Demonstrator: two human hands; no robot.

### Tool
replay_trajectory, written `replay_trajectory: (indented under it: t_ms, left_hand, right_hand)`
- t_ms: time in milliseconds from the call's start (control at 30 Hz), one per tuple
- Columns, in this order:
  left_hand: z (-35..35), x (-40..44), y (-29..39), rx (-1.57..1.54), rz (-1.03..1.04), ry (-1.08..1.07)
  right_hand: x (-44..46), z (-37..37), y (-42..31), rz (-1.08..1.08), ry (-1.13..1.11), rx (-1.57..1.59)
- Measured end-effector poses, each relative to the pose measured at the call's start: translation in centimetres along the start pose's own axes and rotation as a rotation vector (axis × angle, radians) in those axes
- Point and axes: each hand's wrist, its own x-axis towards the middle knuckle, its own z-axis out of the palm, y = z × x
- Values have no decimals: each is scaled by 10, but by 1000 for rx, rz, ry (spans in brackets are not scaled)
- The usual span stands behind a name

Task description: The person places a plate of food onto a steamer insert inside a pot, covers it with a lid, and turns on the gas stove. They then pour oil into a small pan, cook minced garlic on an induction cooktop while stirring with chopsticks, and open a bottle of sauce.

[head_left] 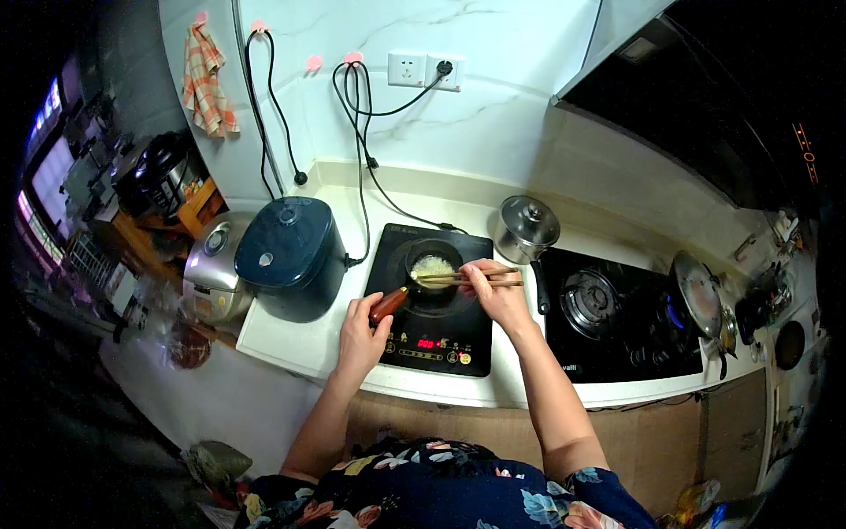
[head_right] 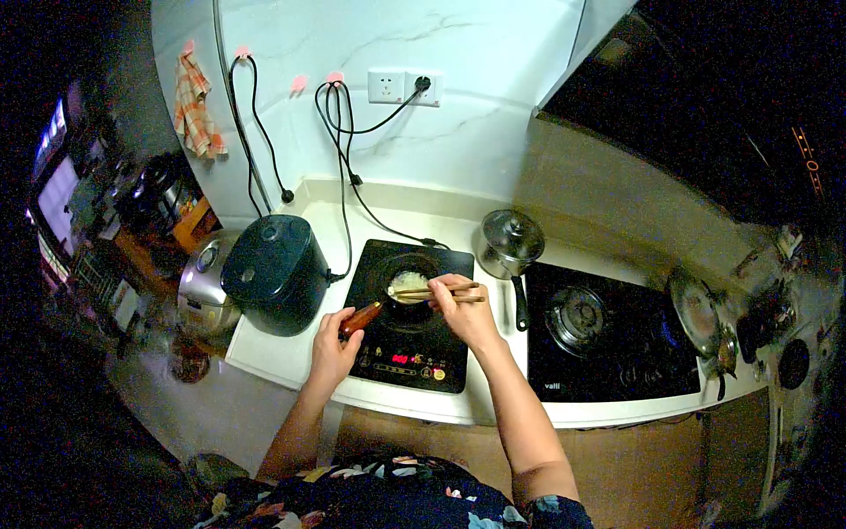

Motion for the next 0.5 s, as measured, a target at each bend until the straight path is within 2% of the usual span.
replay_trajectory:
  t_ms: [100,333,367,467,500]
  left_hand:
    - [0,0,-4,54,62,22]
    - [0,-2,0,-23,15,27]
    - [2,-2,-3,-21,23,35]
    - [3,-1,0,-43,-2,24]
    - [2,-1,2,-53,-20,18]
  right_hand:
    - [8,-8,26,-78,117,-156]
    - [1,-22,10,39,114,-176]
    - [0,-18,9,3,106,-146]
    - [-2,3,5,68,87,175]
    - [-3,7,-2,69,72,133]
